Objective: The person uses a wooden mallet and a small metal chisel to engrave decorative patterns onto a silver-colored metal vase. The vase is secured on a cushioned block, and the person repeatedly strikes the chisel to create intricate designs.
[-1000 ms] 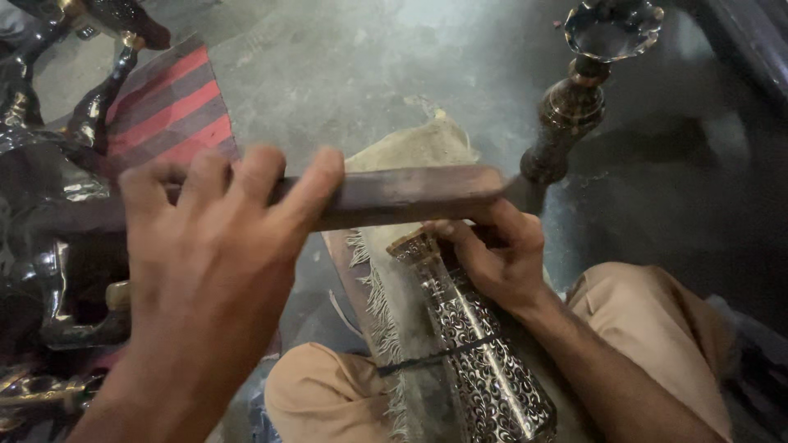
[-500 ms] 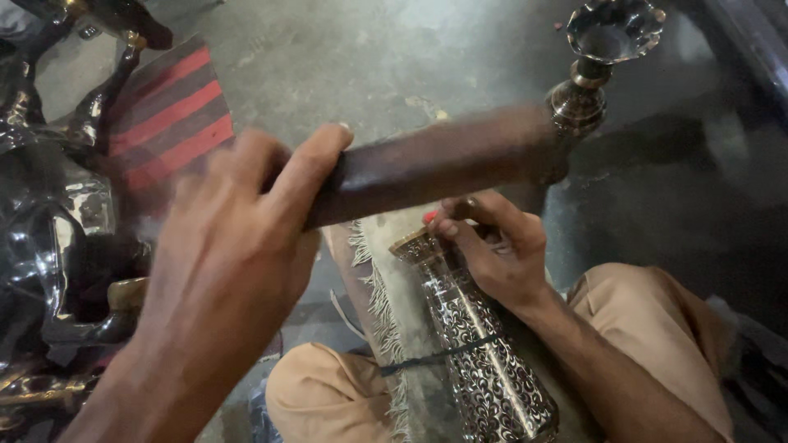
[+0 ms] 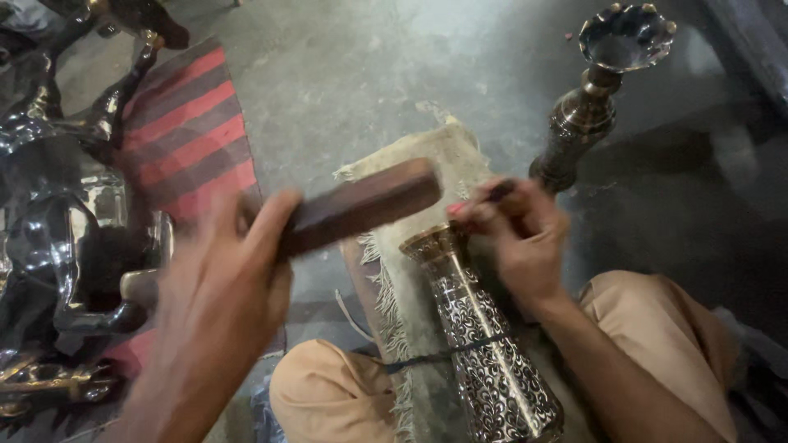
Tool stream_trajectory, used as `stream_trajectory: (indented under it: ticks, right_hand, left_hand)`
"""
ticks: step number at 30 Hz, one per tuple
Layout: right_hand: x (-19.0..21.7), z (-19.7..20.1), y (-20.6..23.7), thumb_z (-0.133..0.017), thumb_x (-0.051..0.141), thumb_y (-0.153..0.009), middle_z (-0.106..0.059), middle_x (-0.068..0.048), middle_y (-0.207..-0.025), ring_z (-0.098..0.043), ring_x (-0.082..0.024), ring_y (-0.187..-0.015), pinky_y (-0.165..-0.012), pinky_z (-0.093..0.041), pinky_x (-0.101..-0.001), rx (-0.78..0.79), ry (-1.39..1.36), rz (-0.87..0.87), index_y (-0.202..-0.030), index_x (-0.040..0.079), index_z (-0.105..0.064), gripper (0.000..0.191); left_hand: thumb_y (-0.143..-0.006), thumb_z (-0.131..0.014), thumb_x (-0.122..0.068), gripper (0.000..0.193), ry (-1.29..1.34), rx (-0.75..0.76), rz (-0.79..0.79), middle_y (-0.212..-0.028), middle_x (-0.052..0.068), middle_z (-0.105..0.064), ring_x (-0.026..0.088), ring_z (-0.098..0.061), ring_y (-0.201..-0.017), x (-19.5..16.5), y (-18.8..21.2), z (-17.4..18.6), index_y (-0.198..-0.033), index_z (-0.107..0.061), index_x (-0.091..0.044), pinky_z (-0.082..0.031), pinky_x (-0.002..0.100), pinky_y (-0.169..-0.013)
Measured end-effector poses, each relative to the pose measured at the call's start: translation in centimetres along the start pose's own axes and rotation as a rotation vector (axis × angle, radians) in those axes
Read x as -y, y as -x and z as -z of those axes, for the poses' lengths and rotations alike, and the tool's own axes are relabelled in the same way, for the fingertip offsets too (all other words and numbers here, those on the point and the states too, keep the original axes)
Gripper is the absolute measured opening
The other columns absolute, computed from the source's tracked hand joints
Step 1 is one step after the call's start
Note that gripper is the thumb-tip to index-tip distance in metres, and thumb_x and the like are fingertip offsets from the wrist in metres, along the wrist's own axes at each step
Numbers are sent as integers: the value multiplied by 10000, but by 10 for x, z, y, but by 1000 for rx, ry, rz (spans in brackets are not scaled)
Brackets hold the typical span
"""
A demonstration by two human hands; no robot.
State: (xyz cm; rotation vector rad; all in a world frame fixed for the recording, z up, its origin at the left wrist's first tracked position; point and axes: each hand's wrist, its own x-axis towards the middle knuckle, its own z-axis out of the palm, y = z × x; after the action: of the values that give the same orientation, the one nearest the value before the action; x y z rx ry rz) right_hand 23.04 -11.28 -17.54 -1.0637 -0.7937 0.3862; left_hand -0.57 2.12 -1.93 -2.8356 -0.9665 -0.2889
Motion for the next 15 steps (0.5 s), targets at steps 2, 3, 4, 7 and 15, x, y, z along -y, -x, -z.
stream_trajectory:
  ticks: [2,3,4,7,15]
  right_hand:
    - [5,8,-4,-594,-5,-1054,-740,-106,-973,-768,-212,-968,-908,-659,-364,-110,-97,-76,-1173,40,-603,128]
    - [8,13,-6,-588,8,-1063,-740,-106,-984,-763,-211,-979,-901,-653,-358,-147,-160,-78,-1184,48,-605,129]
    - [11,17,-7,-582,22,-1072,-739,-107,-995,-758,-211,-990,-894,-648,-352,-184,-223,-82,-1196,57,-607,131]
    - [24,34,-3,-630,20,-958,-740,-66,-1131,-744,-185,-978,-888,-663,-339,-81,-137,-139,-1073,34,-636,116]
    - [71,78,55,-750,-52,-793,-815,-173,-908,-816,-229,-825,-663,-648,-349,183,401,-492,-1030,-56,-717,239]
  left_hand:
    - [-730,-740,-65,681,321,126,169,-1134,207,-564,432,-638,-895,18,34,-30,-1383,-566,-154,-507,500,-723]
    - [-698,-738,-61,655,394,85,205,-1072,203,-578,443,-637,-909,26,53,-51,-1325,-562,-127,-506,488,-740]
    - [-666,-736,-57,629,468,47,242,-1010,198,-591,453,-637,-923,31,75,-76,-1268,-559,-100,-506,475,-757]
    - [-635,-787,-79,763,747,11,417,-1037,174,-673,340,-701,-980,36,149,-159,-1338,-493,-28,-533,394,-848]
    - [-723,-697,13,812,1408,-202,696,-1171,166,-608,255,-646,-1027,-30,287,-286,-1470,-378,19,-535,369,-876]
